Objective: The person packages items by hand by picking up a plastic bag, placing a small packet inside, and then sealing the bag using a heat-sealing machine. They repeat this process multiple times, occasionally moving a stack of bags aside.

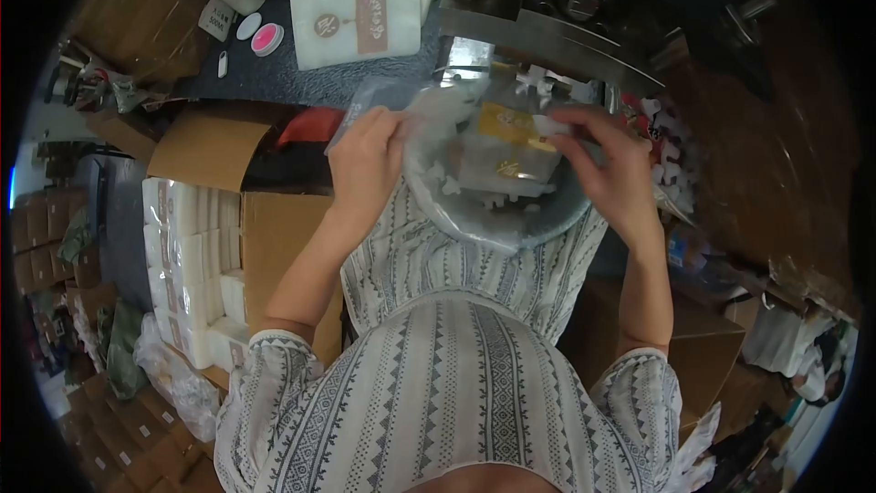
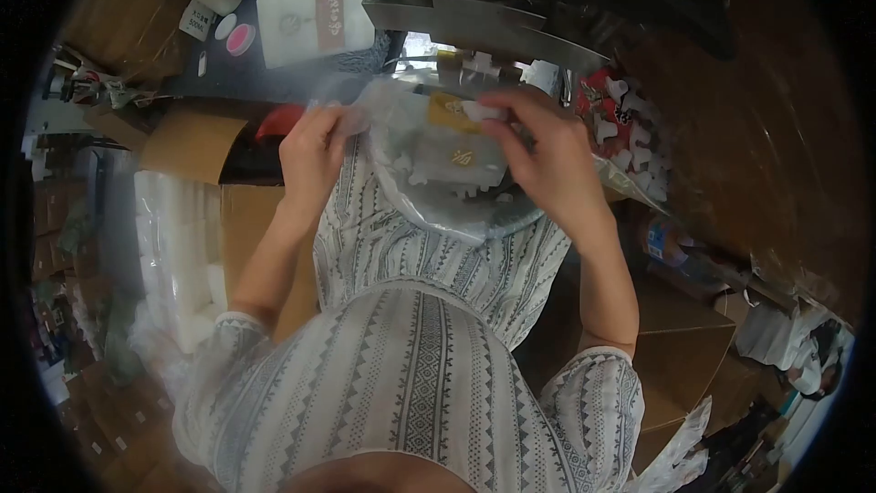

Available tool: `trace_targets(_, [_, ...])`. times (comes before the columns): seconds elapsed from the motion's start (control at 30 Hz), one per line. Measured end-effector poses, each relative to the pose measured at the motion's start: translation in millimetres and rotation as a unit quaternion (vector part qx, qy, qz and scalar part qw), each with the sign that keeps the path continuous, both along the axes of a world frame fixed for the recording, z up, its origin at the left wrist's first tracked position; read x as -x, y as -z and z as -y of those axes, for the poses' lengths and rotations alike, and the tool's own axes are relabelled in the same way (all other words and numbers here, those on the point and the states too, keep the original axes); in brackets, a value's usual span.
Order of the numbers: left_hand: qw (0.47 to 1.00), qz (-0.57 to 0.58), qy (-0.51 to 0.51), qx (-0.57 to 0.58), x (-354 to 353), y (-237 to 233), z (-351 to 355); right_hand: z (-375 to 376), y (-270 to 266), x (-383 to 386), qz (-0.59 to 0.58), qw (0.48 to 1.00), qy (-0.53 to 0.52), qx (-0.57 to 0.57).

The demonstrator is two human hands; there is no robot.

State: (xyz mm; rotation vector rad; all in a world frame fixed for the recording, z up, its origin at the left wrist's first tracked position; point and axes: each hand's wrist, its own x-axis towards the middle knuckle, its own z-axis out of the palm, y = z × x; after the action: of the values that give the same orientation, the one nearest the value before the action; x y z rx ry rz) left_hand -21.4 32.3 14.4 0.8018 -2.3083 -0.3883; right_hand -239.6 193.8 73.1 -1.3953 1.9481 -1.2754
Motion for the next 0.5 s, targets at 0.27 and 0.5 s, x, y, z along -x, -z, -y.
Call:
trace_targets(0.27, [0.981, 0.032, 0.166, -0.093, 13.6, -7.5, -20.0, 13.9, 4.9, -11.1, -0.084, 0.989, -0.117, 0.02])
trace_targets(0.5, [0.81, 0.025, 0.145, -0.568, 82.0, 8.2, 0.5, -9.2, 23.4, 20.1, -0.046, 0.996, 0.07, -0.005])
